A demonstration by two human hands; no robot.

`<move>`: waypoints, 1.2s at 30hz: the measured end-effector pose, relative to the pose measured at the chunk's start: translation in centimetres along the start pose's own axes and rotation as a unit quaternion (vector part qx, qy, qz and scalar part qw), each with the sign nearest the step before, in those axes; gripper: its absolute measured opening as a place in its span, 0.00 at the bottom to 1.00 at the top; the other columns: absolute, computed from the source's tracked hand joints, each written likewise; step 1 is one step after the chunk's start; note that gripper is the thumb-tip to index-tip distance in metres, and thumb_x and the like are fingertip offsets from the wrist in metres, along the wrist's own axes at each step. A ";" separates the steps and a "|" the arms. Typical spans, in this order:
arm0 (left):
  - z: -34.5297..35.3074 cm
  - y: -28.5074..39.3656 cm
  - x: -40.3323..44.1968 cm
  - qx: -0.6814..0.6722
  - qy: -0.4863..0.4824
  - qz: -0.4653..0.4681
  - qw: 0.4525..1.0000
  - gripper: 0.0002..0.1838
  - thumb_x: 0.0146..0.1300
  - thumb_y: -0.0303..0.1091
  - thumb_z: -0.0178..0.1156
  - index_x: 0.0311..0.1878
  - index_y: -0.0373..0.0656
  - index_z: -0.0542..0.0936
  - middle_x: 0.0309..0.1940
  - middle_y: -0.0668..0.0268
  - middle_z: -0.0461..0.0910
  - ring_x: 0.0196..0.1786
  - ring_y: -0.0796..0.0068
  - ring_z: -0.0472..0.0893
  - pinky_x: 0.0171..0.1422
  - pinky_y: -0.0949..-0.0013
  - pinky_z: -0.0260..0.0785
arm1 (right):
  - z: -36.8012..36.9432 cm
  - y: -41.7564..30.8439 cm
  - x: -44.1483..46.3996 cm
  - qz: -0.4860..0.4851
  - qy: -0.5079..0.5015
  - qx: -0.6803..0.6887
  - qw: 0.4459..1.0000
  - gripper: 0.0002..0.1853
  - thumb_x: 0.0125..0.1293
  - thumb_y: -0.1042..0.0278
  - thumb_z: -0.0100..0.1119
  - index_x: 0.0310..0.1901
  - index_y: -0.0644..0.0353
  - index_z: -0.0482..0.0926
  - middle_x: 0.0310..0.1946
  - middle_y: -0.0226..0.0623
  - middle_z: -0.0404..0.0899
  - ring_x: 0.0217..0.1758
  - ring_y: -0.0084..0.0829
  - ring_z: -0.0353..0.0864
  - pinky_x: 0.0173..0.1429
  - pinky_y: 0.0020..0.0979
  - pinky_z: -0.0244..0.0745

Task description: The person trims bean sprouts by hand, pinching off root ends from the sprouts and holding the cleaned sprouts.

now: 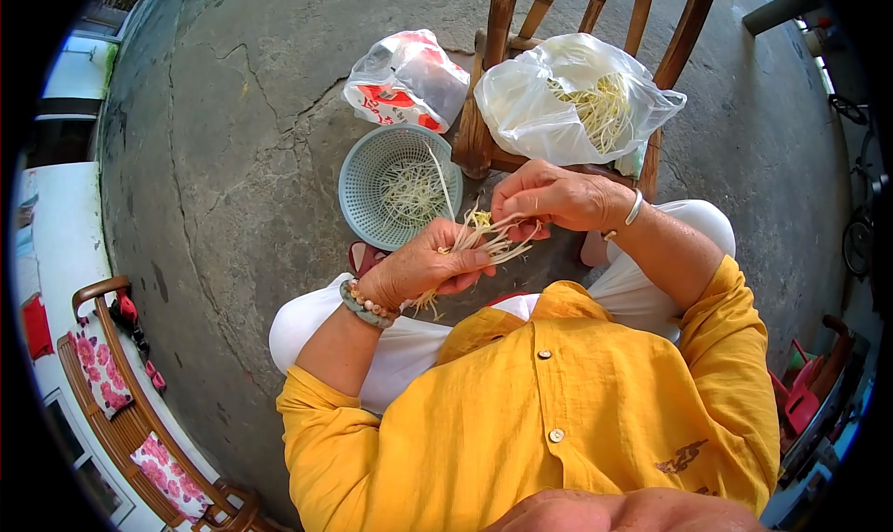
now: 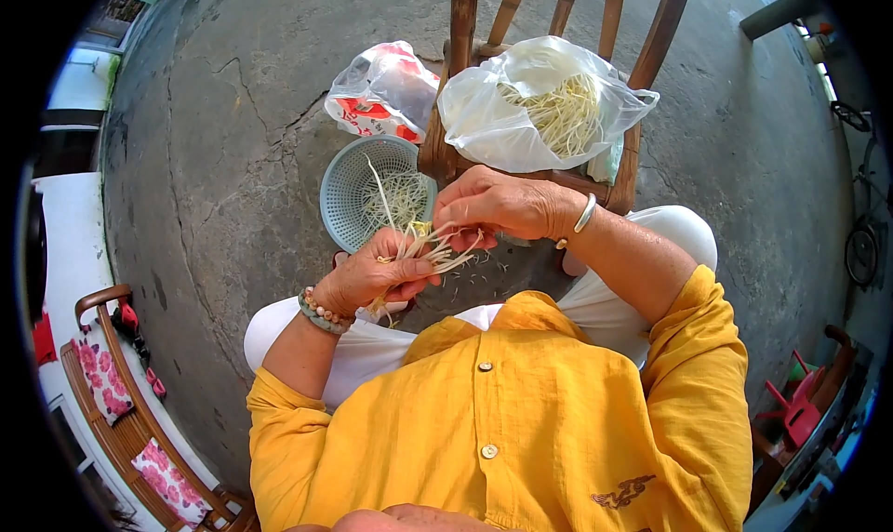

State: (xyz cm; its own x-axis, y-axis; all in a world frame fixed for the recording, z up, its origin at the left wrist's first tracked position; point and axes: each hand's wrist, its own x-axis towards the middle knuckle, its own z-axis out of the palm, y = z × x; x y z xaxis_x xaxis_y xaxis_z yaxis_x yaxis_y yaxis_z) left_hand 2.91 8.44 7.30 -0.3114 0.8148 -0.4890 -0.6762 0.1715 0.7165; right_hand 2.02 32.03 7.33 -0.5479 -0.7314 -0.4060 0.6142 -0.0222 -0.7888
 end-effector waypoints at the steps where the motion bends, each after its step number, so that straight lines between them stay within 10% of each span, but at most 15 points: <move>1: 0.0 0.0 0.0 0.001 0.000 -0.001 1.000 0.12 0.66 0.35 0.58 0.33 0.33 0.79 0.16 0.73 0.69 0.14 0.89 0.61 0.17 0.81 0.50 | 0.0 -0.2 0.0 0.005 -0.004 -0.048 0.999 0.12 0.63 0.62 0.56 0.32 0.64 0.80 0.21 0.26 0.75 0.23 0.16 0.70 0.27 0.19 0.64; 12: 0.1 -0.2 0.1 -0.024 0.015 0.003 1.000 0.12 0.66 0.34 0.57 0.34 0.32 0.79 0.15 0.73 0.69 0.14 0.88 0.61 0.16 0.81 0.51 | 0.6 0.9 0.3 -0.158 0.069 -0.327 0.929 0.09 0.59 0.67 0.55 0.31 0.65 0.79 0.21 0.28 0.75 0.24 0.19 0.70 0.28 0.24 0.66; 25: -0.3 -0.3 0.5 -0.010 0.143 0.077 0.987 0.13 0.69 0.37 0.54 0.34 0.37 0.78 0.15 0.72 0.70 0.14 0.87 0.63 0.17 0.82 0.53 | 0.3 -1.0 -1.1 -0.150 0.149 0.129 0.969 0.06 0.62 0.76 0.47 0.37 0.65 0.75 0.22 0.30 0.71 0.20 0.17 0.66 0.23 0.18 0.59; 36: -0.4 -1.1 1.2 -0.002 0.182 0.107 0.978 0.11 0.69 0.35 0.53 0.35 0.39 0.79 0.17 0.73 0.73 0.15 0.87 0.67 0.18 0.83 0.57 | 1.9 1.3 1.5 -0.141 0.200 -0.123 0.962 0.07 0.63 0.71 0.57 0.36 0.67 0.76 0.21 0.27 0.73 0.24 0.14 0.68 0.25 0.20 0.64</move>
State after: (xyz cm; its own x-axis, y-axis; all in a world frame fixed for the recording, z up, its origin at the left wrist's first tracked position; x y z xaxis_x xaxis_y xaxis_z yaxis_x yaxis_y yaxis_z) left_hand 3.00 8.99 5.79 -0.6617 0.5813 -0.4735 -0.5721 0.0167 0.8200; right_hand 3.09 29.60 6.61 -0.8781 -0.3983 -0.2653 0.2822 0.0169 -0.9592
